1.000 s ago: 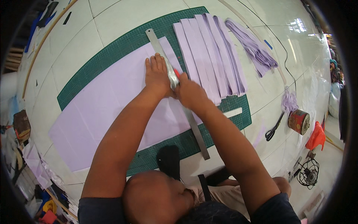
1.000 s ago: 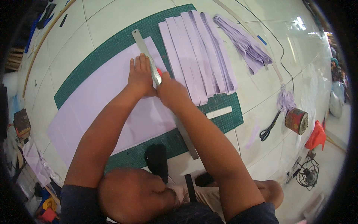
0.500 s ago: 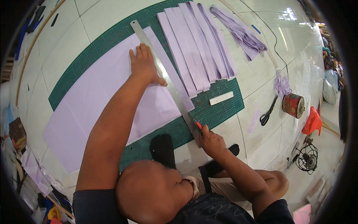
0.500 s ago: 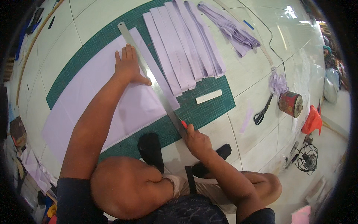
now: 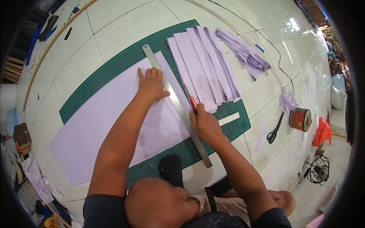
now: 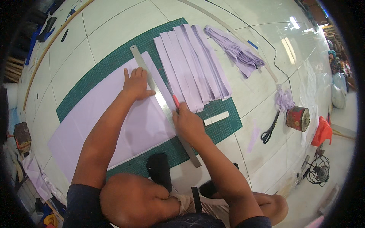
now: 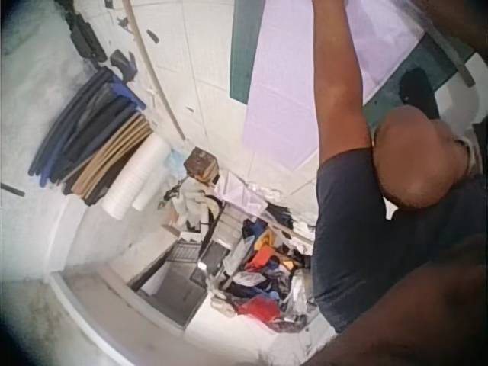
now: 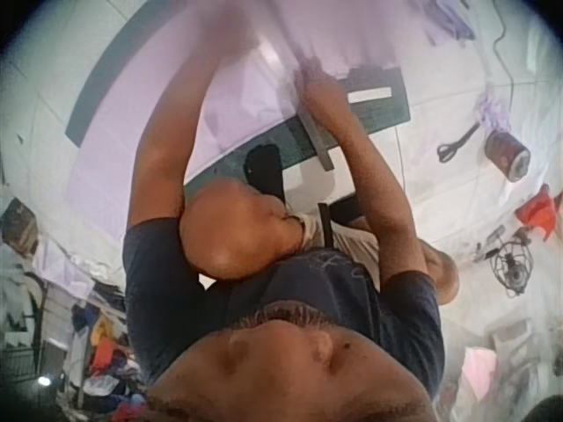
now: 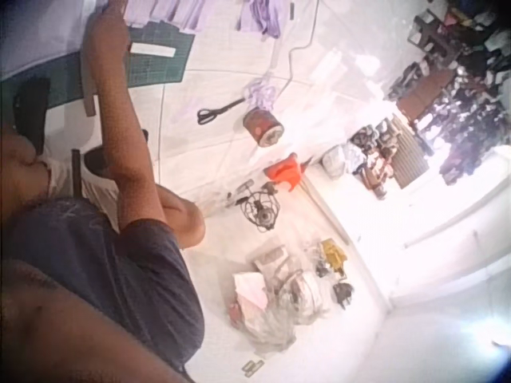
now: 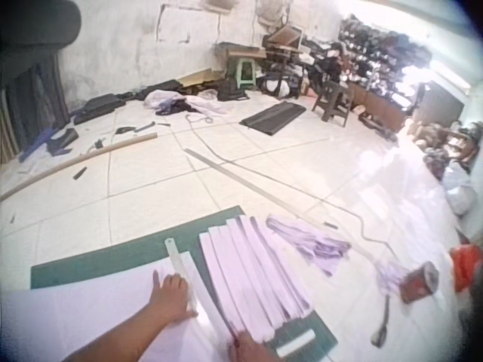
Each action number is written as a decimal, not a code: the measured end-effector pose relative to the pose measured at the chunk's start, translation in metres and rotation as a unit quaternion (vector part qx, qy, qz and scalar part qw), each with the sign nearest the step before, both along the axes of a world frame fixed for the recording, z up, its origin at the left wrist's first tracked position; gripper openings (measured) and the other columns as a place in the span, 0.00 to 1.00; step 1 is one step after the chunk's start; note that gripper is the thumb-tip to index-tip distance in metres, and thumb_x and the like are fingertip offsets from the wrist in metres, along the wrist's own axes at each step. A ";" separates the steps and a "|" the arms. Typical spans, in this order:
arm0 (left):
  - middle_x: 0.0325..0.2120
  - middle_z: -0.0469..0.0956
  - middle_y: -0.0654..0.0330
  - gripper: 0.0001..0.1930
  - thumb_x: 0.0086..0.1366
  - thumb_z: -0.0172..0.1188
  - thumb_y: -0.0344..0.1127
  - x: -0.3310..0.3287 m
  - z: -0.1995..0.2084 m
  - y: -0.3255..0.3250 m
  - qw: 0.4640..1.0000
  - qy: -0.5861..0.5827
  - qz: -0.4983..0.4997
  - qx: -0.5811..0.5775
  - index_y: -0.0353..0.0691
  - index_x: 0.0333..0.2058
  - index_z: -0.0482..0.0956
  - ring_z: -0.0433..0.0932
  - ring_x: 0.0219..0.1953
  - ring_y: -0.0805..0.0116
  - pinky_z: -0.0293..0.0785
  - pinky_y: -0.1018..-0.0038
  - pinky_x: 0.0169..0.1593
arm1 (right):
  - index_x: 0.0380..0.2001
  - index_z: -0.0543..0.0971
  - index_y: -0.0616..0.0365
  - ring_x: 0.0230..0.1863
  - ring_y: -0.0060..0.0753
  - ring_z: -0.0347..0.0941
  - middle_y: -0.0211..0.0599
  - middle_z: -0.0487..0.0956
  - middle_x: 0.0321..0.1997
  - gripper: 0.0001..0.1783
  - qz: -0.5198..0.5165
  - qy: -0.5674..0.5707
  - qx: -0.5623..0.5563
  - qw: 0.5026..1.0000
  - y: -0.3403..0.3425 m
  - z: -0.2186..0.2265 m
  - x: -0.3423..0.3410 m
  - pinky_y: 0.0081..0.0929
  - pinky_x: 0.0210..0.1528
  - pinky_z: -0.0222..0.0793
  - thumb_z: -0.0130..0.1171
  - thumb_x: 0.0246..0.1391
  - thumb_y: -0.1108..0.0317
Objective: The person cuts strips of purple fabric from a large sheet on the floor using a utility knife and a metal ruler. They align the ruler with a template to guide the knife and then use scissors to trim the edges of the cut strips.
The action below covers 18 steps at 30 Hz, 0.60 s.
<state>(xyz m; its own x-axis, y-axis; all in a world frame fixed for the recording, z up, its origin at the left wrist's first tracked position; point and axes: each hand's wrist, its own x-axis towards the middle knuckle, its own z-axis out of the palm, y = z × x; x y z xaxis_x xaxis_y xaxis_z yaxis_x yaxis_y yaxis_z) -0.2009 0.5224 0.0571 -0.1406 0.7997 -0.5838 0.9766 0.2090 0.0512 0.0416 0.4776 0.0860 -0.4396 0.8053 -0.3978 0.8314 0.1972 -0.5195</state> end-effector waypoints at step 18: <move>0.72 0.50 0.41 0.67 0.36 0.80 0.60 -0.002 -0.004 0.004 0.997 0.033 0.030 0.061 0.52 0.73 0.49 0.49 0.74 0.46 0.38 0.42 0.73 | 0.41 0.63 0.61 0.31 0.59 0.80 0.56 0.81 0.30 0.16 0.038 0.015 0.018 0.999 0.023 -0.044 -0.070 0.53 0.35 0.76 0.50 0.64 0.59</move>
